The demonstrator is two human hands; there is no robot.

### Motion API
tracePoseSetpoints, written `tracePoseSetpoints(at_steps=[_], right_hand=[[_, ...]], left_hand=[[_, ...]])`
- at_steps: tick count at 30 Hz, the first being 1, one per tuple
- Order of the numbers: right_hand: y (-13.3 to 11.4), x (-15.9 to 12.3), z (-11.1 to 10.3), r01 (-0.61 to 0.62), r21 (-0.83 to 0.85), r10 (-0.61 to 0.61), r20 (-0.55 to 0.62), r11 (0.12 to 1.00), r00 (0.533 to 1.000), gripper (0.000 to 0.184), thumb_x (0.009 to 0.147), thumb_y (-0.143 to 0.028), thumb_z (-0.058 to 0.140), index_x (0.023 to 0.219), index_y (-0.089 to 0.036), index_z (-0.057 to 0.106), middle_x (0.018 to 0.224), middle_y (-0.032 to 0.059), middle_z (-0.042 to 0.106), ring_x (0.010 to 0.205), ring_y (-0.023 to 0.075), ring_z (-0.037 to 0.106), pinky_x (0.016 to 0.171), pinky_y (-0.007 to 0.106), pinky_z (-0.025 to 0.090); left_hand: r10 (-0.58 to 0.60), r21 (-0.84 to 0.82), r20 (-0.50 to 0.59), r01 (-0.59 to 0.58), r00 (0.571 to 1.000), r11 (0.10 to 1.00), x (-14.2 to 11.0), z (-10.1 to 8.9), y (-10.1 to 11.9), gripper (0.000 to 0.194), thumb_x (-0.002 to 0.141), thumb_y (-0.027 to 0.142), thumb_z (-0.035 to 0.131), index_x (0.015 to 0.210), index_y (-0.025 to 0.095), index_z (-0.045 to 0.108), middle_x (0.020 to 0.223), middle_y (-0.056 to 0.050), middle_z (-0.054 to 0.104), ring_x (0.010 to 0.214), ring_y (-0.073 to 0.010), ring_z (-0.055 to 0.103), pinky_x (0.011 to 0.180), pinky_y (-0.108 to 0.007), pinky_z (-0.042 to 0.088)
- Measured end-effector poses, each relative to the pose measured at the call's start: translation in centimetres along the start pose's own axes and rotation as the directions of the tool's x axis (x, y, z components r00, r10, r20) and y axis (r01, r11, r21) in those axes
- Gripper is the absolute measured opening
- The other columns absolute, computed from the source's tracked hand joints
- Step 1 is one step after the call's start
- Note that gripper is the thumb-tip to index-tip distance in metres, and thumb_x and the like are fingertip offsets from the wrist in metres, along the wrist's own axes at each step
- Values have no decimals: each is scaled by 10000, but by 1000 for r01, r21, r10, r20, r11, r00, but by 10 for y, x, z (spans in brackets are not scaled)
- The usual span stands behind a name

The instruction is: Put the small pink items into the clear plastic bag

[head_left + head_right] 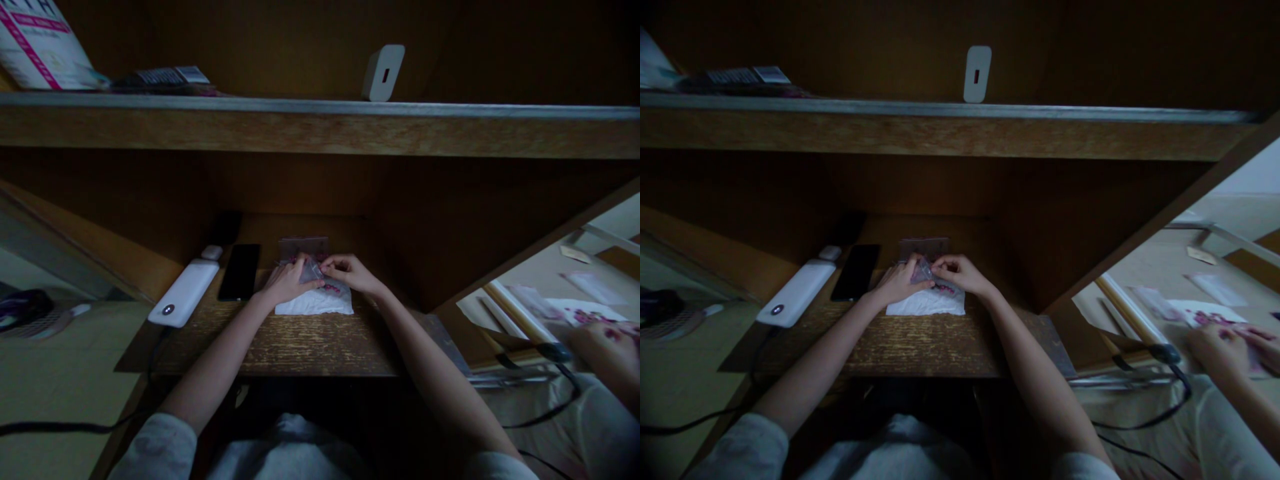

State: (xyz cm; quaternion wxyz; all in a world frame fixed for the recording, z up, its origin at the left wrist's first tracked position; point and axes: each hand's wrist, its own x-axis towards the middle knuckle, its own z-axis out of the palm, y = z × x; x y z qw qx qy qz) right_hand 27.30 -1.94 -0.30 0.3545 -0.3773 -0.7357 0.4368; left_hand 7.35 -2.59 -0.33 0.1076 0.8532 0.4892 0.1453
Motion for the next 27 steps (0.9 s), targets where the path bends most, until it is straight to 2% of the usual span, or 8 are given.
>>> tracePoseSetpoints(at_steps=[3, 5, 8, 13, 16, 21, 24, 27], right_hand=[[-3, -1, 1, -3, 19, 2, 37, 1000, 999, 305, 745, -438, 618, 838, -149, 657, 780, 40, 637, 696, 140, 558, 639, 255, 427], [-5, -1, 2, 3, 54, -4, 22, 999, 1000, 294, 738, -429, 628, 824, -149, 647, 789, 41, 635, 708, 143, 563, 657, 261, 430], [-5, 0, 1, 16, 113, -10, -56, 993, 998, 259, 730, -399, 641, 803, -151, 625, 786, 42, 626, 714, 143, 565, 674, 266, 435], [-3, 0, -3, 17, 187, 9, -138, 982, 990, 285, 724, -314, 660, 961, -170, 593, 718, 5, 586, 640, 116, 530, 595, 233, 412], [-4, 0, -3, 5, 218, 21, -121, 976, 992, 312, 716, -272, 666, 999, -171, 583, 709, -5, 578, 630, 110, 522, 584, 225, 401], [-6, 0, -1, -16, 229, 36, -81, 973, 996, 301, 697, -237, 671, 978, -159, 599, 697, -11, 574, 627, 104, 515, 590, 224, 395], [-8, 1, 0, -29, 233, 46, -65, 972, 997, 296, 702, -229, 660, 983, -158, 603, 708, -8, 583, 616, 99, 510, 578, 221, 389], [-9, 1, -1, -37, 239, 53, -57, 970, 997, 287, 700, -208, 651, 979, -160, 605, 731, -3, 597, 627, 100, 521, 580, 219, 392]], left_hand=[[-45, -134, -55, 37, 997, 990, 1, 1, 1, 639, 741, 613, 517, 1182, 176, 363, 1037, -124, 616, 905, -267, 618, 718, -359, 474], [-31, -308, -102, -2, 994, 951, 2, 2, 2, 570, 746, 549, 557, 1143, 186, 369, 1060, -105, 598, 934, -223, 600, 758, -337, 473], [-7, -571, -104, -55, 995, 819, 5, 4, 2, 419, 788, 462, 541, 1082, 200, 397, 1028, -71, 591, 907, -163, 586, 734, -282, 476], [-96, -834, -24, 33, 995, 550, 15, 10, -2, 296, 835, 444, 433, 873, 160, 507, 690, -11, 556, 543, -100, 498, 500, -222, 398], [-125, -894, -26, 33, 992, 446, 18, 13, -5, 288, 800, 430, 472, 735, 154, 526, 588, 11, 514, 477, -90, 440, 473, -221, 357], [-237, -923, -45, 51, 970, 382, 15, 12, -6, 246, 752, 380, 521, 646, 160, 545, 569, 17, 539, 517, -99, 484, 496, -211, 359], [-178, -940, 41, 98, 983, 326, 13, 10, -5, 294, 776, 376, 457, 571, 169, 496, 464, 41, 478, 396, -81, 427, 433, -211, 336], [-148, -947, 47, 91, 988, 307, 12, 9, -6, 305, 774, 359, 427, 537, 171, 474, 415, 47, 457, 341, -76, 409, 397, -205, 330]])
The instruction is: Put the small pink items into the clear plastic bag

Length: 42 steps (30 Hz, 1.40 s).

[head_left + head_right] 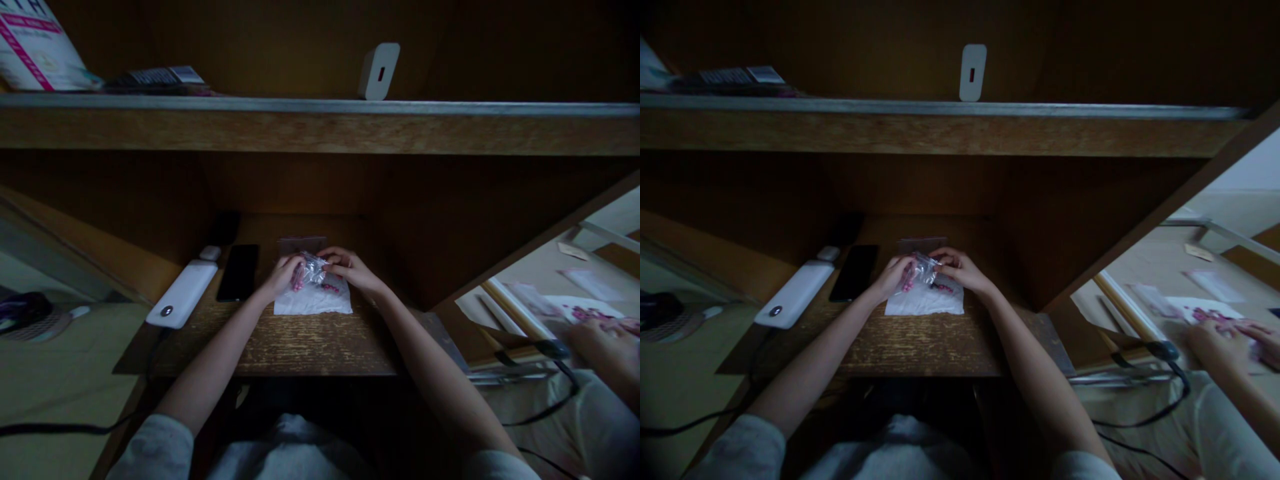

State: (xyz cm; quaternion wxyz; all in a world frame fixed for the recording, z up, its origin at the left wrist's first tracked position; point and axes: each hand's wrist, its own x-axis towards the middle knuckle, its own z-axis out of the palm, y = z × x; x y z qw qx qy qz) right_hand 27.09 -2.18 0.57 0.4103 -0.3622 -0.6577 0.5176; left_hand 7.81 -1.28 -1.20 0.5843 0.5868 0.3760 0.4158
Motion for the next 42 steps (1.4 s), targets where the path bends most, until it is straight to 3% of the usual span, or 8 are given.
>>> tracePoseSetpoints(at_steps=[8, 17, 20, 26, 33, 36, 42], right_hand=[[7, 0, -1, -9, 72, 7, 33, 997, 999, 310, 699, -184, 635, 1006, -162, 596, 710, -3, 610, 629, 110, 545, 590, 229, 409], [7, 0, 0, 17, 55, -20, 61, 998, 998, 324, 696, -165, 599, 1019, -163, 590, 683, -13, 591, 616, 105, 525, 582, 227, 407], [7, 0, 0, 22, 57, -24, 46, 998, 999, 352, 715, -182, 596, 1066, -171, 578, 689, -14, 583, 614, 102, 513, 569, 220, 397], [4, -2, 4, -28, 29, 26, 69, 999, 997, 457, 749, -228, 618, 1194, -189, 520, 671, -30, 552, 568, 85, 463, 523, 201, 366], [3, -4, 7, -18, 88, 5, 143, 996, 990, 498, 755, -249, 628, 1228, -186, 486, 659, -43, 532, 519, 63, 429, 471, 181, 344], [1, -4, 6, -14, 90, 1, 132, 996, 991, 492, 756, -237, 622, 1225, -184, 484, 641, -49, 519, 524, 67, 439, 483, 185, 358], [0, -4, 8, -1, 50, -6, 135, 999, 991, 489, 764, -217, 599, 1239, -183, 486, 696, -21, 573, 573, 81, 483, 523, 197, 390]], left_hand=[[-51, -78, -5, 51, 999, 996, 3, -2, -6, 266, 755, 372, 441, 578, 177, 475, 420, 63, 429, 310, -72, 377, 365, -205, 313], [32, 117, -97, -20, 995, 993, 0, 0, -1, 302, 752, 385, 411, 543, 174, 463, 441, 58, 394, 366, -69, 337, 390, -206, 265], [48, 119, -61, -40, 997, 992, -1, 1, 1, 327, 774, 394, 405, 532, 178, 448, 439, 54, 388, 370, -71, 339, 401, -210, 272], [-38, 136, -70, 47, 997, 990, -3, 6, 1, 321, 781, 400, 438, 557, 173, 478, 479, 39, 436, 412, -79, 394, 426, -210, 310], [-26, 159, 125, 6, 992, 987, -5, 8, 5, 353, 813, 372, 391, 531, 170, 459, 449, 38, 405, 380, -69, 349, 400, -200, 289], [10, 156, 132, -31, 991, 987, -5, 8, 7, 370, 804, 408, 403, 525, 173, 460, 458, 30, 421, 400, -74, 375, 411, -200, 306], [-61, 132, 136, 42, 989, 990, -4, 10, -2, 368, 781, 454, 468, 541, 176, 485, 469, 23, 438, 399, -73, 367, 410, -210, 306]])
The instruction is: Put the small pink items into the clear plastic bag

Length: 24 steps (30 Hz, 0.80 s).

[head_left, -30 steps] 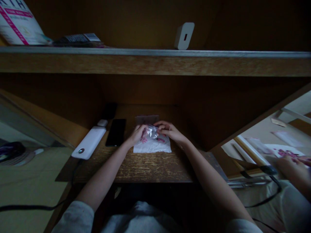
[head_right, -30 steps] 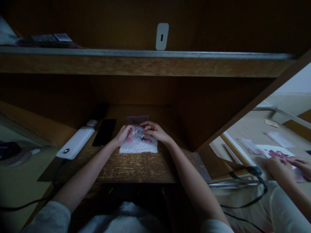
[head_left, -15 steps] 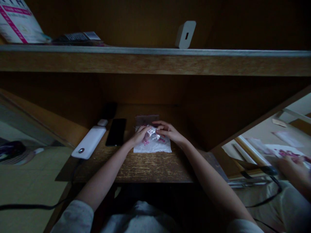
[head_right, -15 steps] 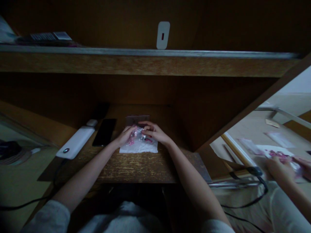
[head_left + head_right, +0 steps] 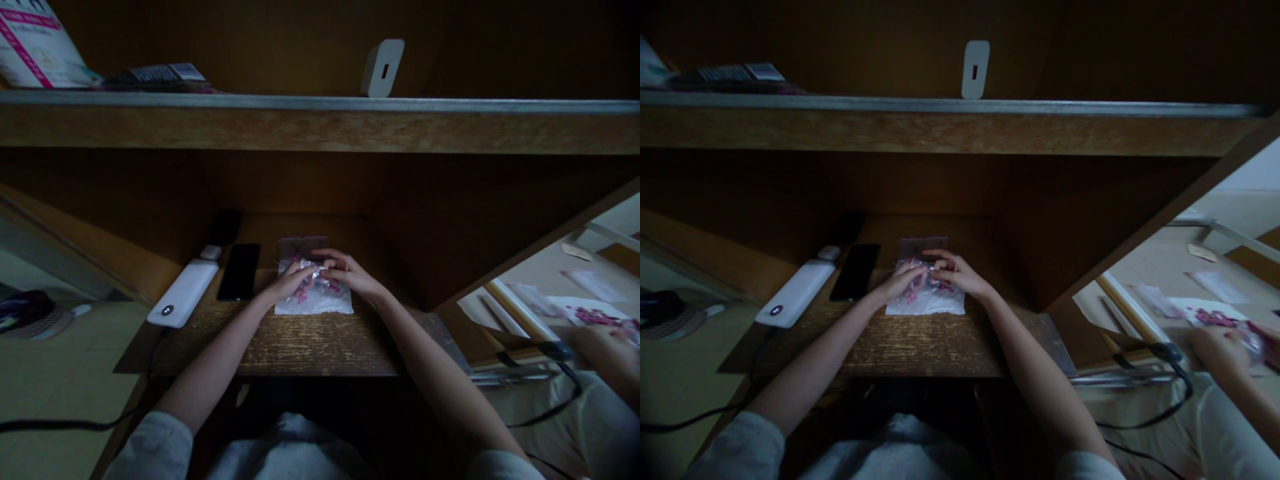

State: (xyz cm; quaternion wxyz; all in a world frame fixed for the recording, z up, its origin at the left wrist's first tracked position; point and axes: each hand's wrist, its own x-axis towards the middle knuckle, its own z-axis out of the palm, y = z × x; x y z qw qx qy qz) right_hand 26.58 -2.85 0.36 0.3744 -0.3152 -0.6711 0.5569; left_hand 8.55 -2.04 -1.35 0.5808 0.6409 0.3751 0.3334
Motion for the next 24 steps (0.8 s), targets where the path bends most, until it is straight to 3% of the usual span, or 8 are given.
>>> tracePoseSetpoints(at_steps=[7, 13, 24], right_hand=[[7, 2, 3, 17, 37, -18, 25, 999, 1000, 490, 751, -206, 602, 1229, -181, 500, 701, -17, 585, 610, 90, 525, 560, 204, 421], [1, 0, 1, 14, 56, -15, 26, 998, 1000, 508, 770, -225, 601, 1254, -172, 456, 695, -13, 600, 589, 92, 533, 535, 200, 408], [-1, -1, -8, 0, -6, 0, -6, 1000, 1000, 505, 775, -282, 620, 1239, -176, 449, 697, -15, 595, 581, 94, 523, 537, 208, 406]], left_hand=[[30, -43, -4, -30, 1000, 999, 6, 0, -12, 225, 744, 370, 533, 667, 161, 560, 659, -18, 558, 605, -117, 493, 588, -239, 400], [36, -10, 81, -36, 996, 999, -1, 1, -1, 343, 802, 435, 492, 594, 163, 521, 524, 10, 465, 426, -76, 379, 429, -218, 303], [25, -123, 50, -19, 998, 992, 7, -2, -12, 445, 770, 561, 497, 622, 145, 557, 492, 13, 484, 385, -64, 384, 389, -200, 283]])
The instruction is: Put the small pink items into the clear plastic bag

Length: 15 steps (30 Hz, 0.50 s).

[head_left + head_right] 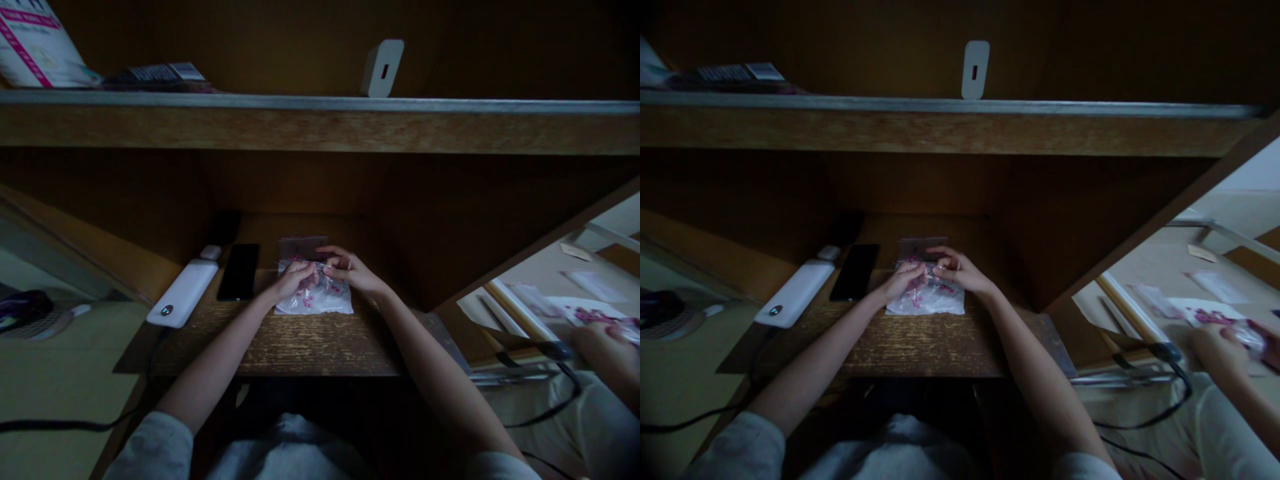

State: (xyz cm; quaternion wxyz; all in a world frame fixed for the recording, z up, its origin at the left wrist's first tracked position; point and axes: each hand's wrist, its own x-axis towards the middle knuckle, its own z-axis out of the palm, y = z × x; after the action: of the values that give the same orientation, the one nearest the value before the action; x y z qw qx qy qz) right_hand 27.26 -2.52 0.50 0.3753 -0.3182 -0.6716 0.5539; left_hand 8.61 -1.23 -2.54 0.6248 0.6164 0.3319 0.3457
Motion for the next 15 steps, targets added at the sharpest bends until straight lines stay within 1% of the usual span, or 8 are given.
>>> tracePoseSetpoints(at_steps=[2, 4, 7, 9, 12, 13, 15], right_hand=[[0, 0, 0, 2, -13, -3, -52, 1000, 999, 519, 782, -301, 613, 1255, -194, 431, 694, -18, 593, 572, 95, 519, 536, 210, 411], [1, 1, 1, 15, -4, -15, -75, 1000, 997, 597, 770, -305, 626, 1301, -213, 370, 702, -19, 599, 586, 102, 530, 548, 214, 423], [5, 3, 7, 44, 27, -42, -66, 999, 997, 773, 723, -287, 674, 1362, -223, 243, 721, -17, 614, 615, 112, 550, 573, 224, 439], [9, 6, 13, 55, 19, -53, -88, 998, 995, 801, 716, -286, 676, 1366, -217, 214, 696, -26, 605, 584, 106, 537, 551, 218, 427], [16, 11, 20, 80, -46, -88, -182, 996, 979, 701, 731, -291, 647, 1316, -207, 270, 638, -50, 562, 542, 101, 504, 517, 212, 395], [17, 13, 21, 92, -81, -109, -233, 992, 966, 637, 735, -288, 637, 1278, -206, 314, 643, -49, 556, 556, 105, 507, 527, 217, 397], [20, 17, 18, 112, -167, -165, -348, 980, 923, 470, 740, -276, 616, 1161, -204, 419, 698, -28, 565, 622, 118, 531, 579, 238, 419]], left_hand=[[22, -19, -60, -23, 998, 1000, 0, 0, 1, 462, 751, 592, 512, 636, 146, 555, 483, 22, 473, 369, -62, 375, 372, -196, 273], [41, -34, -156, -47, 987, 998, 0, 0, 4, 484, 736, 623, 515, 657, 147, 552, 480, 36, 453, 353, -56, 358, 354, -190, 255], [46, -67, -299, -69, 953, 995, 1, -2, 5, 518, 728, 664, 495, 682, 150, 543, 484, 46, 431, 348, -49, 343, 349, -185, 244], [46, -72, -355, -76, 934, 994, 3, -4, 4, 539, 727, 686, 471, 697, 152, 543, 492, 41, 439, 360, -52, 355, 359, -187, 256], [56, -49, -417, -84, 907, 995, 4, -6, 2, 553, 743, 691, 435, 772, 154, 564, 554, 20, 497, 392, -60, 391, 378, -192, 287], [61, -47, -435, -90, 898, 995, 5, -7, 2, 539, 753, 679, 436, 813, 160, 569, 586, 16, 515, 400, -61, 403, 383, -191, 300], [77, -55, -460, -115, 884, 992, 4, -7, 5, 461, 767, 617, 486, 908, 184, 562, 668, 14, 548, 435, -62, 442, 406, -186, 340]])
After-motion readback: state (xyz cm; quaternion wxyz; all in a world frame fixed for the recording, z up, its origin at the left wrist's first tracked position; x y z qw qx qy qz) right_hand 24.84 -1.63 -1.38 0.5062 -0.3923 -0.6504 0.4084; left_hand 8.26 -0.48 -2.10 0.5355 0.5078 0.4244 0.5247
